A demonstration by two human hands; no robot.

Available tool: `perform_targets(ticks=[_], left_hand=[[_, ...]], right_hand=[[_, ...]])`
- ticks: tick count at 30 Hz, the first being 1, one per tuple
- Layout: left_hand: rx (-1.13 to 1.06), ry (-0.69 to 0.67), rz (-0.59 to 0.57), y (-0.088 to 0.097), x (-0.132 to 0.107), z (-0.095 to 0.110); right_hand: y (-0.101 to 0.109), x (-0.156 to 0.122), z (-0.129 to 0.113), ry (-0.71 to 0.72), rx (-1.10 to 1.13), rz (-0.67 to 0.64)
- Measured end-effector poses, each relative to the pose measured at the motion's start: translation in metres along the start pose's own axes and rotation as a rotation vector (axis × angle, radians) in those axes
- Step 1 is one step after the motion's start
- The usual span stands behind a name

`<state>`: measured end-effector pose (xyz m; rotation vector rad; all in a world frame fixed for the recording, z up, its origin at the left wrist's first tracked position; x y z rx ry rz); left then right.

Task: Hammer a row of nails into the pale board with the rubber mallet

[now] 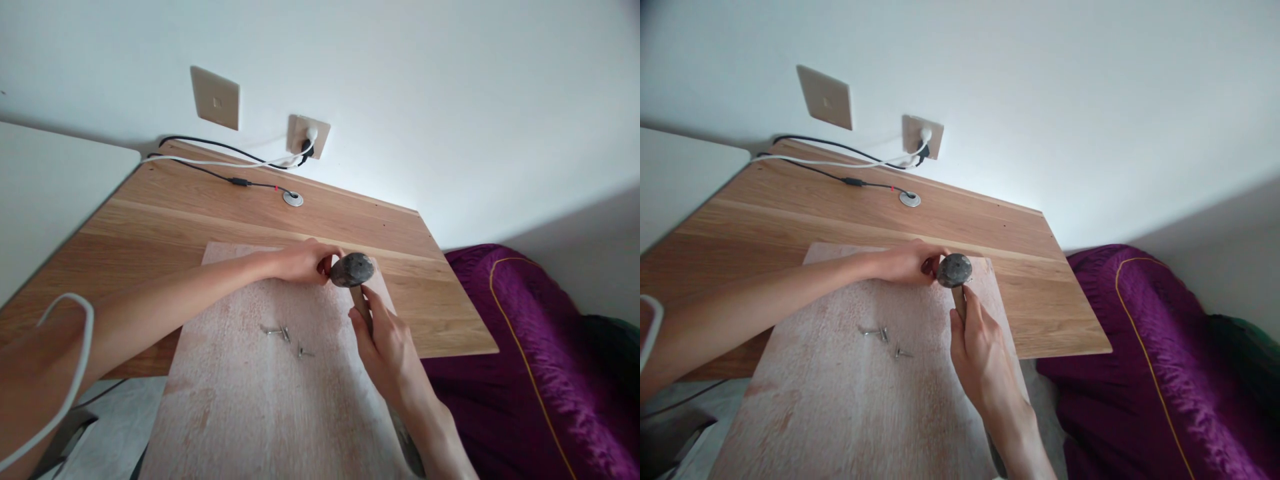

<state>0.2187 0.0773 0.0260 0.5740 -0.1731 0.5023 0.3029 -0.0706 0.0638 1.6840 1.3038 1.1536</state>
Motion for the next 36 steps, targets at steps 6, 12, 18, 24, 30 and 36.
perform_targets(ticks=[6, 12, 18, 24, 30, 36], left_hand=[[-0.003, -0.024, -0.004, 0.0, -0.001, 0.0], [-0.05, -0.004, 0.015, 0.001, 0.0, -0.008], [-0.064, -0.017, 0.022, 0.003, 0.0, -0.004], [-0.044, -0.007, 0.013, 0.003, -0.001, -0.002], [-0.054, -0.006, -0.009, 0.001, 0.0, -0.003], [-0.049, 0.02, -0.022, 0.001, -0.001, -0.003]], right_hand=[[0.0, -0.001, 0.005, -0.029, 0.011, 0.01], [0.004, -0.005, 0.004, -0.026, 0.02, 0.028], [0.003, -0.006, 0.0, 0.017, 0.025, 0.016], [-0.001, -0.006, 0.0, 0.01, 0.03, -0.026], [-0.001, -0.006, 0.0, -0.017, 0.052, -0.029], [0.004, -0.023, 0.012, -0.074, 0.045, 0.004]])
Point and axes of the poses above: each hand's wrist, its own x-axis towards the middle knuckle, its own y-axis out of the back of the hand, z = x × y, the point moved 9 cm from there along x, towards the middle knuckle, and after that the axes turned 4 degrees about -x, right-handed, at the moved point
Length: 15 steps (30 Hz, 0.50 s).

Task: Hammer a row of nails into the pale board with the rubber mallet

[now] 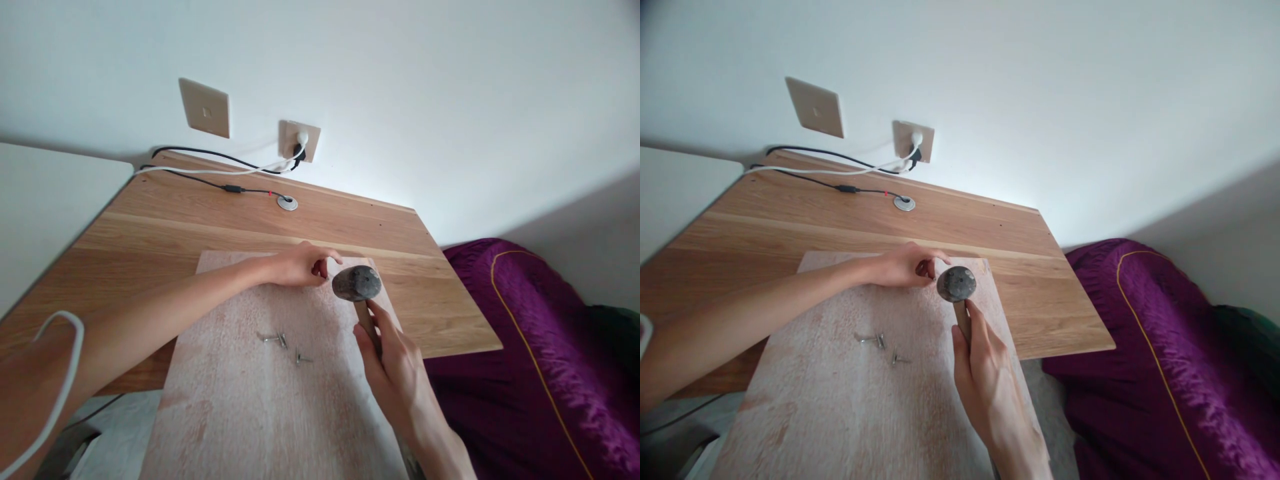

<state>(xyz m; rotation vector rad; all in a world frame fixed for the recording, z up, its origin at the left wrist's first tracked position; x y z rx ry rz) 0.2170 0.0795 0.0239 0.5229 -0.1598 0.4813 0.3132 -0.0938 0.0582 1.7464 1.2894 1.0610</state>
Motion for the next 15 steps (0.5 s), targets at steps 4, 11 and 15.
perform_targets(ticks=[4, 11, 15], left_hand=[[0.027, -0.021, -0.017, -0.003, 0.001, -0.002], [0.184, 0.027, -0.104, 0.008, 0.0, 0.016], [0.457, 0.05, -0.305, 0.001, -0.017, 0.064]], right_hand=[[-0.003, -0.02, 0.015, -0.039, -0.009, -0.008], [-0.012, -0.024, 0.021, -0.061, 0.003, -0.074], [-0.01, -0.024, 0.018, -0.072, 0.026, -0.071]])
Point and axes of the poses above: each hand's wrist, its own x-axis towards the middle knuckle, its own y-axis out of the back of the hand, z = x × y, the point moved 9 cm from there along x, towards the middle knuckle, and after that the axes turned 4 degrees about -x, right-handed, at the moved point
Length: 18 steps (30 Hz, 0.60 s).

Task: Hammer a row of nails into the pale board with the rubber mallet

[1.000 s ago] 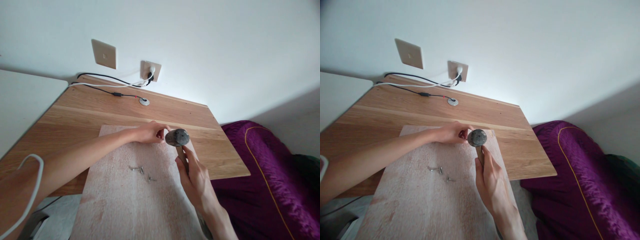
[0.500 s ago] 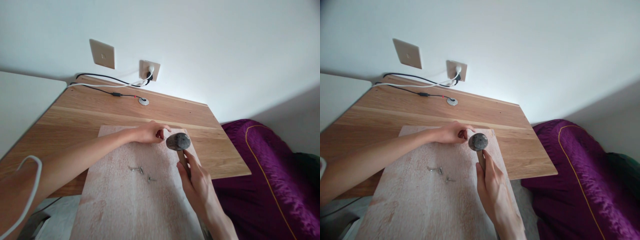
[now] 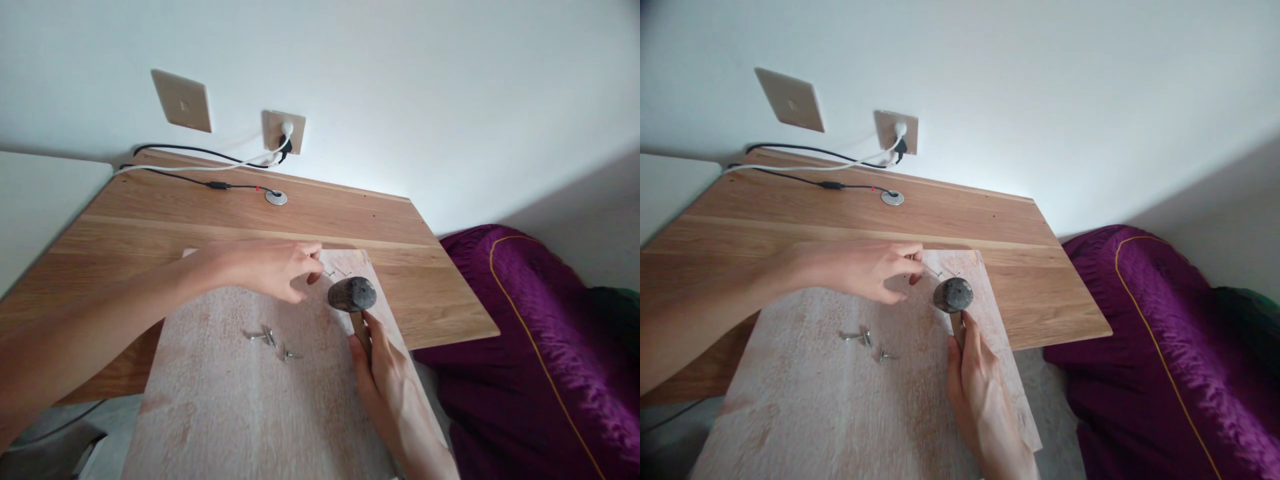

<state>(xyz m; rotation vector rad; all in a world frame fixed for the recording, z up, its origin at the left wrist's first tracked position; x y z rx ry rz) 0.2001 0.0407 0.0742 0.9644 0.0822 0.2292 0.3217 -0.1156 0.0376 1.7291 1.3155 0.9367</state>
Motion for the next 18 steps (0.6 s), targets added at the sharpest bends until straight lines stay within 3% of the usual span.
perform_targets(ticks=[3, 5, 9, 11, 15, 18], left_hand=[[0.011, -0.028, -0.18, -0.015, -0.013, 0.038], [0.037, -0.041, -0.209, -0.028, -0.016, 0.053], [0.133, -0.065, -0.241, -0.058, -0.016, 0.06], [0.124, -0.085, -0.238, -0.065, -0.014, 0.061], [0.019, -0.11, -0.171, -0.046, -0.009, 0.056], [-0.088, -0.024, -0.119, -0.016, -0.006, 0.03]], right_hand=[[0.001, -0.002, 0.002, -0.045, 0.029, 0.049], [0.001, -0.002, 0.001, -0.045, 0.044, 0.076], [0.001, -0.002, -0.001, -0.031, 0.031, 0.066], [0.0, -0.001, -0.002, -0.029, 0.029, 0.037], [0.0, -0.002, -0.001, -0.024, 0.031, 0.036], [-0.002, -0.003, 0.003, -0.035, 0.023, 0.034]])
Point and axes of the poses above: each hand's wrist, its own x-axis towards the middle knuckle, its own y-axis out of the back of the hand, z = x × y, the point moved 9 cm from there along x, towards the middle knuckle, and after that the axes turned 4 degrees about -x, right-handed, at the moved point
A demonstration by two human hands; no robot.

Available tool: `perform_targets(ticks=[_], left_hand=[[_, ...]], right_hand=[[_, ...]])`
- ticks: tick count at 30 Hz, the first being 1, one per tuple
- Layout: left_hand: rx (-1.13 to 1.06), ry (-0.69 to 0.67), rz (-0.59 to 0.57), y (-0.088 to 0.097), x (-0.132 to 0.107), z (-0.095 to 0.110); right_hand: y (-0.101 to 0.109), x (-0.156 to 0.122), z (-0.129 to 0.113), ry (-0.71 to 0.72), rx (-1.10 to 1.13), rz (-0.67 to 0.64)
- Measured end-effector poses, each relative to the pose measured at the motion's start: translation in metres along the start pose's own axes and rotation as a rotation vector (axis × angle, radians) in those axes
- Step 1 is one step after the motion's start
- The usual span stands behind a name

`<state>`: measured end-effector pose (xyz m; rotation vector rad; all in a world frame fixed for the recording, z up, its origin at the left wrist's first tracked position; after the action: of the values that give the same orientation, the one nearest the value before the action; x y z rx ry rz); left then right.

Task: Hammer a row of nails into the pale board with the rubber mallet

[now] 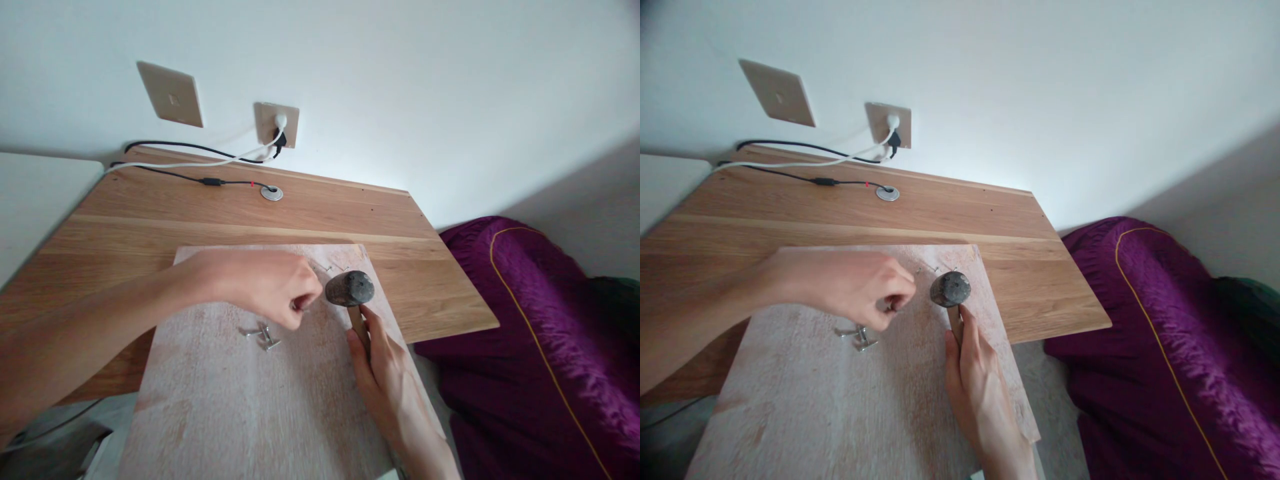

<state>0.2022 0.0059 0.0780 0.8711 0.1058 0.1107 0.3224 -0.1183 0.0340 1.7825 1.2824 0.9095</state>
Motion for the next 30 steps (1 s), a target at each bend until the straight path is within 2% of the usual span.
perform_targets(ticks=[4, 6, 8, 13, 19, 25, 30], left_hand=[[-0.068, 0.071, 0.124, 0.036, -0.004, -0.038], [-0.055, 0.074, 0.141, 0.04, -0.004, -0.05], [-0.025, 0.06, 0.127, 0.036, -0.003, -0.056], [0.016, 0.016, 0.131, 0.027, 0.003, -0.055], [-0.031, -0.015, 0.215, 0.033, 0.005, -0.05], [-0.054, -0.025, 0.239, 0.033, 0.006, -0.047], [-0.054, -0.017, 0.215, 0.03, 0.006, -0.049]], right_hand=[[0.0, -0.001, 0.002, -0.006, 0.002, 0.016], [0.0, -0.001, 0.002, -0.007, 0.005, 0.018], [0.0, -0.001, 0.002, -0.005, 0.003, 0.026], [0.001, 0.0, 0.002, 0.002, -0.005, 0.03], [0.003, 0.0, 0.0, 0.013, -0.001, 0.032], [0.001, -0.001, 0.002, -0.006, -0.015, 0.03], [0.001, 0.001, 0.001, -0.003, 0.008, 0.011]])
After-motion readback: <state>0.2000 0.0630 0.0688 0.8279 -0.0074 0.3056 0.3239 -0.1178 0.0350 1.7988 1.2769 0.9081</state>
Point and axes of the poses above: each hand's wrist, its own x-axis towards the middle knuckle, its own y-axis out of the back of the hand, z = x × y, the point moved 9 cm from there along x, towards the middle knuckle, and after that the axes turned 4 degrees about -x, right-handed, at the moved point
